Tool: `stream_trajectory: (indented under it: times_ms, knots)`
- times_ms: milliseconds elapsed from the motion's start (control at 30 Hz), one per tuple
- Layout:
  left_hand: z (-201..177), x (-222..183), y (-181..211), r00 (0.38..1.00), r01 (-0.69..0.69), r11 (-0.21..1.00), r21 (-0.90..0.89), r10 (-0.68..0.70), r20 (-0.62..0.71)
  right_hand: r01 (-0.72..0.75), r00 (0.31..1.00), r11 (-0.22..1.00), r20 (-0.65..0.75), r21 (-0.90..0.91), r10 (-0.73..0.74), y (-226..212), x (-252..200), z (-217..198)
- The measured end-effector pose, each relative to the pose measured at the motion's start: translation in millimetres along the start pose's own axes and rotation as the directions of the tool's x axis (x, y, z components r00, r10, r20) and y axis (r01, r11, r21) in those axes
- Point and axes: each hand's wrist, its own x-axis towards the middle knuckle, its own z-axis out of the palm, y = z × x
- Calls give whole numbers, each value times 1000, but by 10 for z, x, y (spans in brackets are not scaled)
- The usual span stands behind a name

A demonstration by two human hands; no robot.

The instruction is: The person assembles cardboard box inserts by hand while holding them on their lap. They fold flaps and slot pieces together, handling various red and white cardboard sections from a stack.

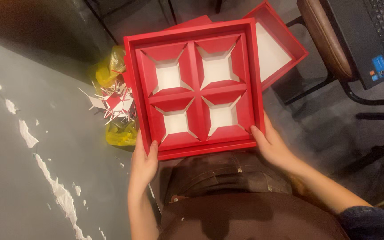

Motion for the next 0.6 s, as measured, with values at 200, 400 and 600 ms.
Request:
stream_trajectory:
  times_ms: [200, 400, 600]
  knots:
    - [87, -50, 126, 989, 99, 994, 55, -92, -113, -52, 988, 996, -140, 74, 62, -139, 11, 132]
    - [65, -156, 360, 985, 92, 953, 290, -44, -169, -53, 982, 998, -185, -17, 49, -211, 12, 117]
    - [-40, -183, 524, 990, 85, 941, 326, -41, -138, -273, 941, 895, -97, 353, 325, -400, 96, -84]
